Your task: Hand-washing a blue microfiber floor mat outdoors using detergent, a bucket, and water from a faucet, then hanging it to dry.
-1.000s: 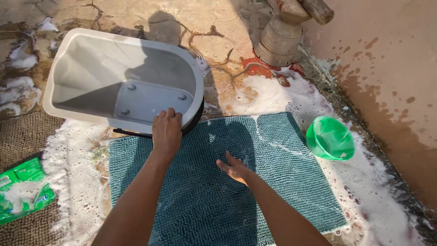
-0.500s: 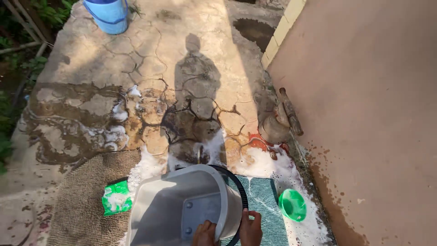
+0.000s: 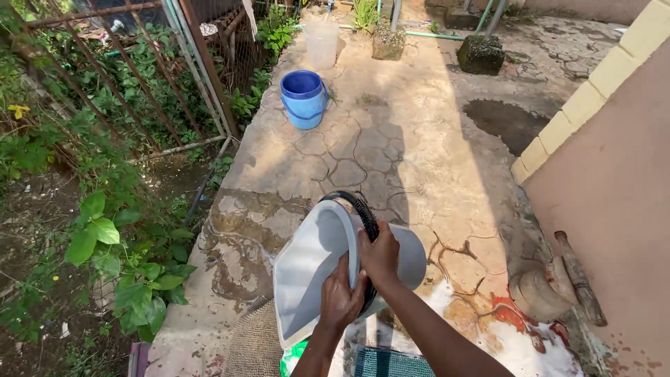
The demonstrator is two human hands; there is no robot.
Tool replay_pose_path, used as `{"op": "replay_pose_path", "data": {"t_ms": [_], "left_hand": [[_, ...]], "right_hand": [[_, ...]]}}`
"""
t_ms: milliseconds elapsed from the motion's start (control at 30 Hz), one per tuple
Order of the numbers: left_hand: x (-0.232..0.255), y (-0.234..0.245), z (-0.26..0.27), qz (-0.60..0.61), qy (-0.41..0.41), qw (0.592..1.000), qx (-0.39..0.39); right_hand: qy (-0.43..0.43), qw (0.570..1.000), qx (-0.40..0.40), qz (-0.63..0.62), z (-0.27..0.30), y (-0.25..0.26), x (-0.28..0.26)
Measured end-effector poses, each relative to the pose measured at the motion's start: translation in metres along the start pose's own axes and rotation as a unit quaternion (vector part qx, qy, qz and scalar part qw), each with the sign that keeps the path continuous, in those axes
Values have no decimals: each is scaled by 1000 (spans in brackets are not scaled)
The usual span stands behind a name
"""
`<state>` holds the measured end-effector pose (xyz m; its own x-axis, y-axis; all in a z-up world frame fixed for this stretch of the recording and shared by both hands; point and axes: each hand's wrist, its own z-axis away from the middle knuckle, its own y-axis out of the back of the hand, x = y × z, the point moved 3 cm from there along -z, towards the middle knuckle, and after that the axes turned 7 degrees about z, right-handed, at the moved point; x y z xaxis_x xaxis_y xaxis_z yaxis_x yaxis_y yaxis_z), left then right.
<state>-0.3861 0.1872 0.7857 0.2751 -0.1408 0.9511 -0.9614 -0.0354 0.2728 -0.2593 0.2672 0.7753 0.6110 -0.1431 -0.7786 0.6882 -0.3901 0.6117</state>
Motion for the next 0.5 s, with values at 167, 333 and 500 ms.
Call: {"op": "replay_pose_path", "data": {"t_ms": [167,333,500], "left_hand": [[-57,23,-129,45,-77,992,89],[-125,54,-288,77,78,990,87],[-140,123,-434,308,189,914,182]], "right_hand": [[116,993,-29,3,-77,-45,-107],[208,970,-111,53,-208,-161,-135],[235,951,-199,33,-323,-246,-203]]}}
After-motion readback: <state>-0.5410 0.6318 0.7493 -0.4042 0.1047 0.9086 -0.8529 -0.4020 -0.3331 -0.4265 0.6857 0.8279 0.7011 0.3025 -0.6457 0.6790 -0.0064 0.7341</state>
